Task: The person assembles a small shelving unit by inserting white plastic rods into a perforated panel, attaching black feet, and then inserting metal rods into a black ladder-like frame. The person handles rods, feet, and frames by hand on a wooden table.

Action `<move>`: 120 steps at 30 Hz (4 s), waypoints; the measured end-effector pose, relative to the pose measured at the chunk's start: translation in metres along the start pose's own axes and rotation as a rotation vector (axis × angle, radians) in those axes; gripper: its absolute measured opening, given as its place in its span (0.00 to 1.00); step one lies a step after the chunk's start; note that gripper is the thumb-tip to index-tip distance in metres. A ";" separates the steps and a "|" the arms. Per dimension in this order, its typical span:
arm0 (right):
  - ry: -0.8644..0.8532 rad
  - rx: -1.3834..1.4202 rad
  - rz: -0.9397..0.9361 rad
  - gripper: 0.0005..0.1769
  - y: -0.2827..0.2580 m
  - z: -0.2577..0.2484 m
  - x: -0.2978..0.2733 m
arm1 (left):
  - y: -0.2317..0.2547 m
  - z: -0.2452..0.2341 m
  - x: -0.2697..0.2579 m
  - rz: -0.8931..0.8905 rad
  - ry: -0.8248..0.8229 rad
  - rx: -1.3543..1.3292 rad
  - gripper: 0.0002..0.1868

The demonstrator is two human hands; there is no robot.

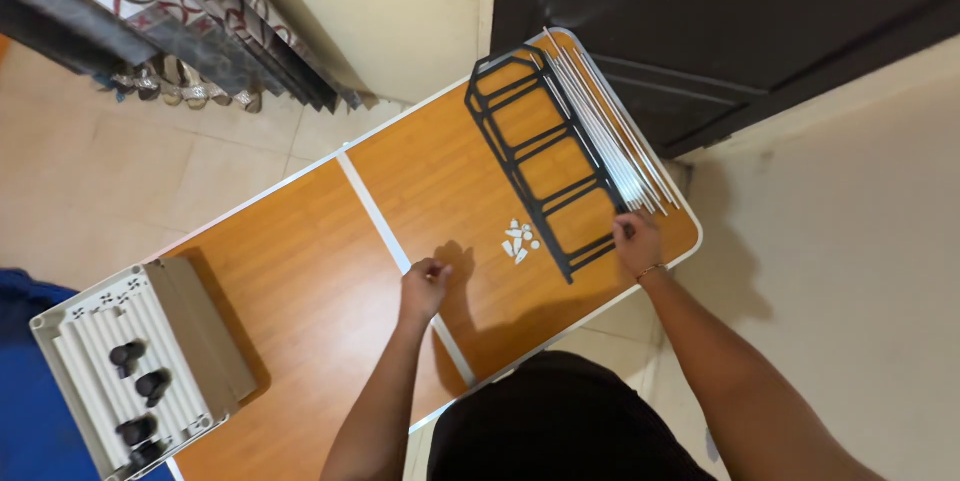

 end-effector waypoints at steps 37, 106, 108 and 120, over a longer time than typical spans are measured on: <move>-0.151 -0.366 0.160 0.12 0.068 0.013 0.038 | 0.105 0.134 0.080 -0.309 -0.213 0.272 0.20; 0.067 0.371 -0.020 0.07 -0.148 -0.008 -0.005 | 0.097 -0.004 0.034 0.004 -0.129 -0.582 0.45; 0.069 0.398 0.006 0.07 -0.168 -0.006 -0.013 | 0.098 -0.026 0.024 0.025 -0.152 -0.593 0.43; 0.206 0.532 -0.011 0.09 -0.266 -0.008 -0.033 | 0.135 -0.139 -0.082 0.386 -0.344 -0.724 0.13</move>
Point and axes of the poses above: each hand's wrist, its own x-axis towards the middle knuckle, its own z-axis out of the palm, y = z × x, the point moved 4 cm from there along x, towards the middle knuckle, and after that the axes turned 4 degrees about -z, right-handed, at the moved point
